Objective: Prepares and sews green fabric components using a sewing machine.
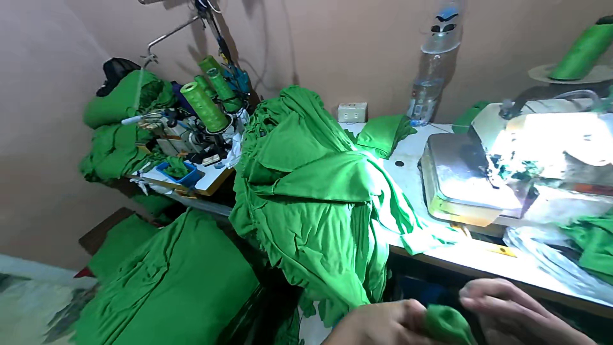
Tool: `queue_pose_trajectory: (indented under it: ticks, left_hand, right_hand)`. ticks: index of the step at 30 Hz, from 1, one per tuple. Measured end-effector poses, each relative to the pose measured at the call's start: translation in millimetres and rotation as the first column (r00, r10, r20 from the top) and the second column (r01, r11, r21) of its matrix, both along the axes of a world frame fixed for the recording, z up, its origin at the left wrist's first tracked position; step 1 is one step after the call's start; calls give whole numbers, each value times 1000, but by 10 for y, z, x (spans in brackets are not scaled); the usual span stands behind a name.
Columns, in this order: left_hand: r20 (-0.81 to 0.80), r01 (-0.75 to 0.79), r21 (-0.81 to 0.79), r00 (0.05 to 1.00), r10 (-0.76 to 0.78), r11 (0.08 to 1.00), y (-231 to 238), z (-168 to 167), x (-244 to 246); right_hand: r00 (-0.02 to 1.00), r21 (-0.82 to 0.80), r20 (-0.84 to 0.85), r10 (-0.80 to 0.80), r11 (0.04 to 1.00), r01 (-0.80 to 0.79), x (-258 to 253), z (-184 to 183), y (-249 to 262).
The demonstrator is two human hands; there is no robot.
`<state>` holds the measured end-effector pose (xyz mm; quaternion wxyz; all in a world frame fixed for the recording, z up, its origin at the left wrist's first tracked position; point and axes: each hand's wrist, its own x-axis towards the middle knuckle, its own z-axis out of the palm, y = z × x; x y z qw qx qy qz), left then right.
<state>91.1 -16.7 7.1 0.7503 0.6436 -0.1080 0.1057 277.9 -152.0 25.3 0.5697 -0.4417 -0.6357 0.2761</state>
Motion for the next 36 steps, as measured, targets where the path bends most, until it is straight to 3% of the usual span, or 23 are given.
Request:
queue_pose_trajectory:
  ticks: [2, 4, 7, 9, 12, 15, 16, 18, 21, 26, 31, 34, 36]
  left_hand:
    - [-31, -85, -175, 996, 81, 981, 17, 2, -25]
    - [-17, -69, -281, 998, 67, 957, 47, -27, -13]
    - [-15, -23, -296, 1000, 19, 955, 66, -47, 8]
    - [-82, -80, -297, 995, 58, 951, 53, 24, -4]
    - [-259, -346, -98, 914, 312, 933, 56, 178, -24]
    - [-291, -647, 147, 695, 658, 748, 42, 220, 74]
    - [-285, -719, 121, 636, 717, 685, 29, 224, 107]
    - [-228, -774, 12, 615, 755, 634, 18, 128, 135]
    - [-173, -750, 3, 651, 739, 662, -18, 120, 128]
    - [-68, -624, 275, 746, 662, 732, -35, 236, 73]
    - [18, -520, 470, 813, 582, 713, 12, 338, 2]
    - [118, -519, 598, 811, 573, 611, 87, 333, -7]
    - [138, -395, 664, 899, 415, 635, 213, 329, -31]
  right_hand:
    - [999, 88, 13, -33, 996, 32, -41, -30, -57]
    - [982, 188, 98, -160, 972, 139, -125, -63, -88]
    - [913, 308, 200, -355, 907, 286, -195, -104, -60]
    - [923, 325, 212, -322, 914, 244, -156, -97, -52]
    - [963, 299, 184, -197, 945, 136, -79, -73, -51]
    - [962, 262, 199, -187, 956, 132, -20, -60, -31]
    - [959, 267, 207, -194, 954, 136, 0, -79, -2]
    - [946, 282, 233, -226, 946, 157, 15, -129, 73]
    - [932, 258, 252, -260, 947, 194, 10, -164, 169]
    - [933, 289, 181, -310, 924, 251, 37, -131, 342]
    - [999, -15, 21, -30, 999, 31, 73, -4, 341]
    - [972, -41, 234, 2, 999, 7, 109, 48, 307]
    - [955, 41, 291, 59, 996, -74, 159, 75, 281]
